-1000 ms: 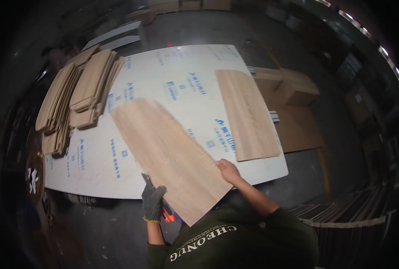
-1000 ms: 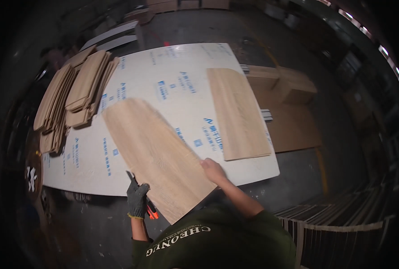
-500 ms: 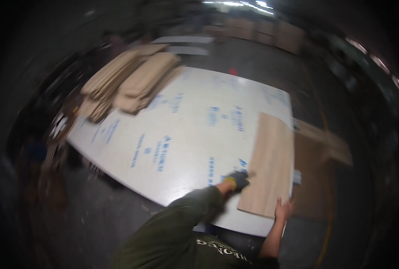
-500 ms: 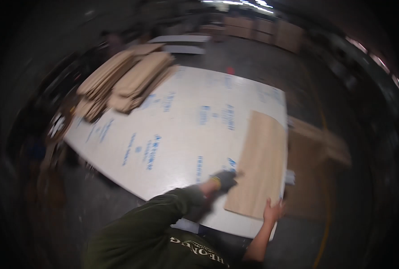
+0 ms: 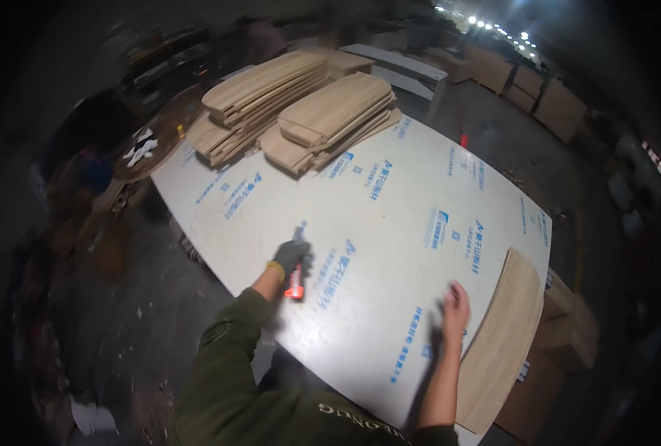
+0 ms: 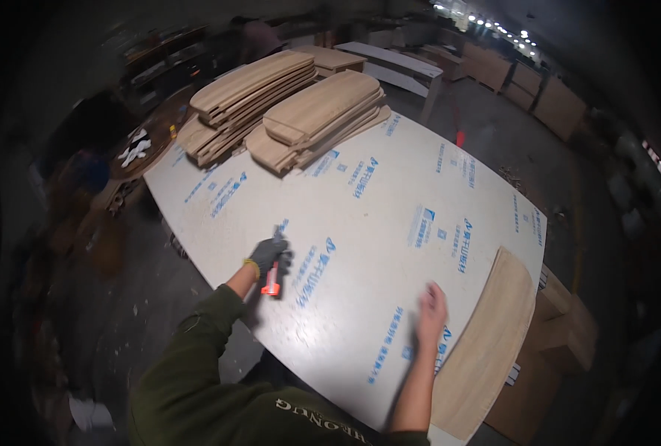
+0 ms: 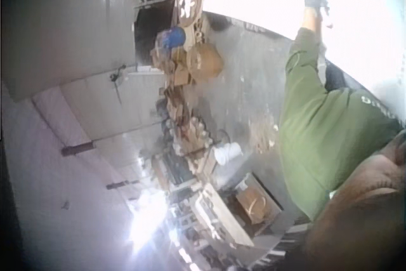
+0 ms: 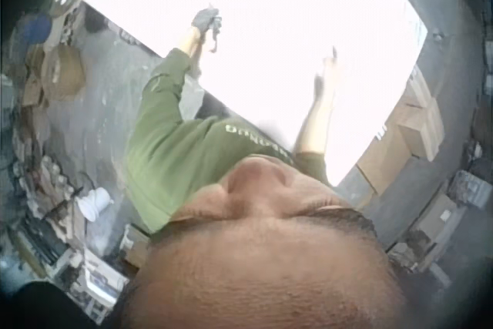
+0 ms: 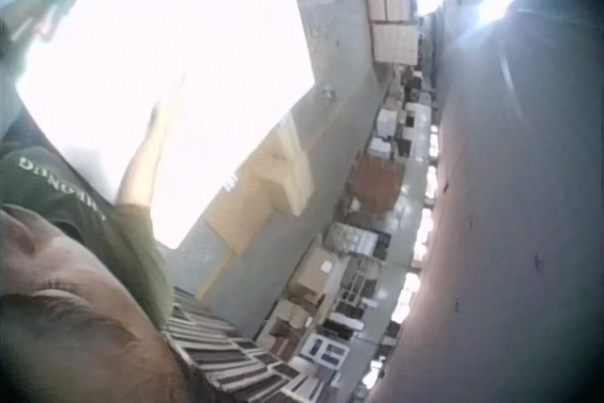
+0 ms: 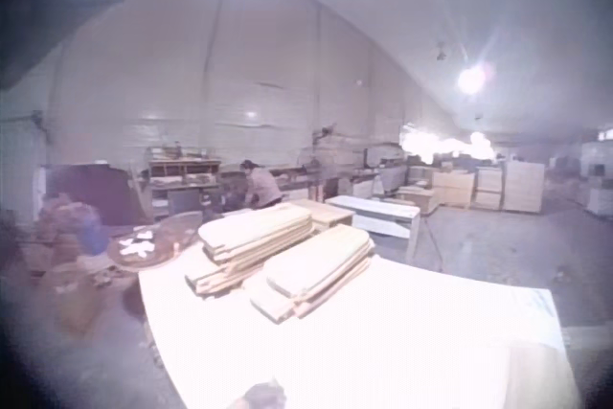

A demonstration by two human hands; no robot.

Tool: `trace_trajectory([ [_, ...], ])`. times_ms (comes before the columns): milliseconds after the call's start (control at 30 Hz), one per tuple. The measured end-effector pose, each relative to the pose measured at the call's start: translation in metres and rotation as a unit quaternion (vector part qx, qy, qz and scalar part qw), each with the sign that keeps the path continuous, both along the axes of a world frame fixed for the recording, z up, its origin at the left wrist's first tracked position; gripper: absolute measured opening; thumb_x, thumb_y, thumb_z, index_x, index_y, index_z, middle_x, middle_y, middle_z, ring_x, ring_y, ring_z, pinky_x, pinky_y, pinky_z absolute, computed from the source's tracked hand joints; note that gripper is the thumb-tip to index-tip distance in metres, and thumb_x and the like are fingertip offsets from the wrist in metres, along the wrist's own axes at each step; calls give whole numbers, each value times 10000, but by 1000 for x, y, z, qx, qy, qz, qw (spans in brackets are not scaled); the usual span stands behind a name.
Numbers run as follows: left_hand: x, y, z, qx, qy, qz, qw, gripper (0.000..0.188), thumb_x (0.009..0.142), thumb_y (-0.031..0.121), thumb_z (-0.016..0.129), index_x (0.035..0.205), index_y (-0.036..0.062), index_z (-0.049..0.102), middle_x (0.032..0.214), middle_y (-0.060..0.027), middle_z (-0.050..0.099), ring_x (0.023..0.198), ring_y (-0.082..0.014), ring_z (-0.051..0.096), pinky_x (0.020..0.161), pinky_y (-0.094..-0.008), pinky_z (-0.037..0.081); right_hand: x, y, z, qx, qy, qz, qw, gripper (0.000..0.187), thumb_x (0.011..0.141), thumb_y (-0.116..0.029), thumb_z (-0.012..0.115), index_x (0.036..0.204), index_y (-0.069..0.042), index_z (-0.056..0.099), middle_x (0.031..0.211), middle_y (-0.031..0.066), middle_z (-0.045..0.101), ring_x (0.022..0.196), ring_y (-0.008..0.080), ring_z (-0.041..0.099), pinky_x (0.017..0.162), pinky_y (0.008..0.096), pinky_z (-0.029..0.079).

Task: The recorder uses a piece of sandpaper to smooth the edges and surface of wooden boards at a factory workbench.

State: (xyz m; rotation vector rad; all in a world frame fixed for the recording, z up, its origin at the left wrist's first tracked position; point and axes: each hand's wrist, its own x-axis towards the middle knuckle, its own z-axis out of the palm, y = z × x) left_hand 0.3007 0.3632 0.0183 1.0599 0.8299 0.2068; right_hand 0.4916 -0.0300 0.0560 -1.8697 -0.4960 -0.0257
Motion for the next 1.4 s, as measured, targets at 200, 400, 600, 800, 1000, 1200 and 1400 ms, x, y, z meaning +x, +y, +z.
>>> trace_trajectory([
  [200,-60,142,-40,-134,-36,87,986,252,858,259,660,973,44,594,766,-108,625,556,-208,590,501,-349,511,25,338,60,157,271,235,920,341,949,-221,601,1192,19,611,1056,88,686,883,138,671,652,198,474],
  [400,-50,143,-45,-165,-22,59,984,283,888,278,620,1058,52,593,836,-140,627,554,-237,588,500,-349,506,122,537,53,33,224,145,963,374,923,-270,587,1191,-11,618,1055,48,653,975,179,631,837,285,482],
  [600,-72,139,-56,-181,-117,69,974,274,933,232,554,1099,16,575,843,-133,633,591,-229,614,501,-333,509,167,610,40,43,307,80,947,378,886,-257,647,1129,31,634,1113,94,646,1055,222,606,891,358,470],
  [800,-62,162,-37,-149,-70,15,986,258,954,183,508,1110,-6,587,846,-98,630,622,-175,591,546,-284,506,165,612,73,161,417,116,887,422,872,-230,656,1204,13,561,1134,173,646,998,299,646,901,391,523],
  [1000,-75,148,-97,111,-159,-82,978,253,931,173,563,1103,-13,574,870,-174,660,603,-250,624,512,-351,522,175,595,118,332,373,175,849,429,866,-190,551,1233,23,491,1148,161,610,1048,319,606,921,453,504],
  [1200,-58,144,-39,-110,-42,101,988,325,897,254,616,1140,48,552,810,-137,633,503,-200,562,464,-323,468,64,447,111,418,342,224,811,353,886,-202,616,1158,14,553,1067,101,640,958,190,626,859,333,506],
  [1400,-105,127,-46,-155,-107,50,981,357,901,472,583,1096,173,579,774,-22,597,560,-126,504,531,-293,440,-88,200,51,274,224,110,929,504,911,-168,599,1349,25,440,1212,112,596,1101,164,578,962,307,454],
])
